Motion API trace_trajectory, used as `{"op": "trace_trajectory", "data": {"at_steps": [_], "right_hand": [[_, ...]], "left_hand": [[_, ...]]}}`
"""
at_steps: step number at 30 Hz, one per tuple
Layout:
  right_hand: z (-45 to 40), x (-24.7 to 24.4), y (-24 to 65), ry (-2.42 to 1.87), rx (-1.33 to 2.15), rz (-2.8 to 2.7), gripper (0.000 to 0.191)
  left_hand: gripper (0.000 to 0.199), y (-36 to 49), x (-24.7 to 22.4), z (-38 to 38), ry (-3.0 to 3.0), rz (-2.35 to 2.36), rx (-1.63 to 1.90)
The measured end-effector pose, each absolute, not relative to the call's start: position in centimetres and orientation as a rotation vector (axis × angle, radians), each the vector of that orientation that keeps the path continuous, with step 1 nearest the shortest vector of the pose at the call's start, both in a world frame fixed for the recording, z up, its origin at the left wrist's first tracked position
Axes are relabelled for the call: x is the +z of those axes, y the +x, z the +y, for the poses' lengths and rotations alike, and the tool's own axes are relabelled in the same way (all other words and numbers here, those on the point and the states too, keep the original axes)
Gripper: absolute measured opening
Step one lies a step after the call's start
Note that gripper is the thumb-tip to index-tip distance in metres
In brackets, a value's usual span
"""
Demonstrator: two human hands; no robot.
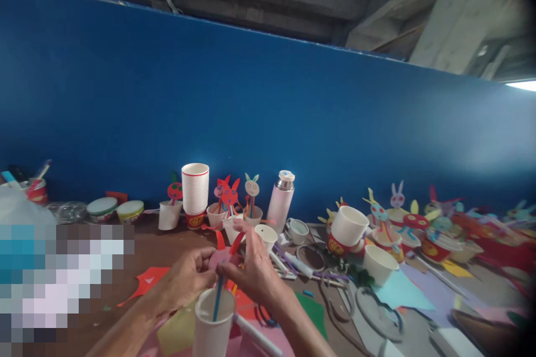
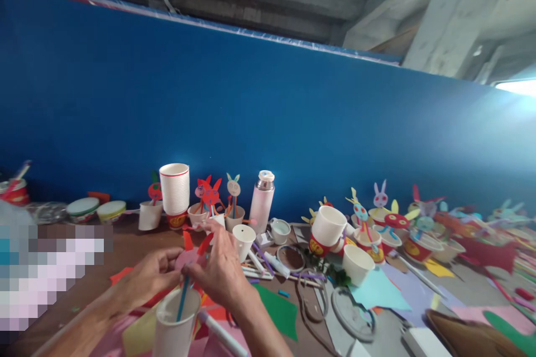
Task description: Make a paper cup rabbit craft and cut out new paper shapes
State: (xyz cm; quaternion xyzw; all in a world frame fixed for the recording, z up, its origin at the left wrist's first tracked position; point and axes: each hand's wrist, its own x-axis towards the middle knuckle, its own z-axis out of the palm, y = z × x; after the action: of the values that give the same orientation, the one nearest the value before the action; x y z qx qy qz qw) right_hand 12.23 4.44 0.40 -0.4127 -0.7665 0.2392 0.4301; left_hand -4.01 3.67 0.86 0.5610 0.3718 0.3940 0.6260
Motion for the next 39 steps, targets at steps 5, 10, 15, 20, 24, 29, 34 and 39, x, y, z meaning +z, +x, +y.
{"op": "trace_trajectory", "data": {"at_steps": [5, 10, 15, 20, 24, 29, 34, 39], "right_hand": [[4.7, 0.9, 12.5, -0.842, 0.788, -1.646, 0.054], [5.4, 1.2, 13.0, -0.788, 0.931, -1.348, 0.018], [5.4, 0.7, 12.4, -0.833, 1.1, -1.329, 0.023], [5.0, 0.7, 12.0, -0.877, 1.028, -1.574, 0.021], [4.5, 1.1, 11.9, -1.0, 0.862, -1.731, 0.012], [4.1, 1.1, 11.6, -1.105, 0.707, -1.827, 0.014], [4.0, 1.0, 11.4, -1.174, 0.628, -1.873, 0.013], [4.0, 1.0, 11.4, -1.233, 0.648, -1.875, 0.01]], "left_hand": [[0.033, -4.5, 1.3, 3.9, 1.253, 0.833, 0.935], [0.033, -4.9, 1.3, 4.4, 1.265, 0.95, 0.995], [0.033, -4.6, 1.1, 4.4, 1.207, 0.968, 1.093], [0.029, -4.7, 1.1, 4.4, 1.222, 0.895, 1.078], [0.029, -4.9, 0.8, 4.4, 1.297, 0.917, 0.983], [0.025, -4.9, -0.2, 4.6, 1.396, 0.973, 0.986], [0.025, -4.9, -0.7, 4.5, 1.491, 0.991, 0.968], [0.029, -4.6, -0.1, 4.1, 1.515, 1.013, 0.944]]}}
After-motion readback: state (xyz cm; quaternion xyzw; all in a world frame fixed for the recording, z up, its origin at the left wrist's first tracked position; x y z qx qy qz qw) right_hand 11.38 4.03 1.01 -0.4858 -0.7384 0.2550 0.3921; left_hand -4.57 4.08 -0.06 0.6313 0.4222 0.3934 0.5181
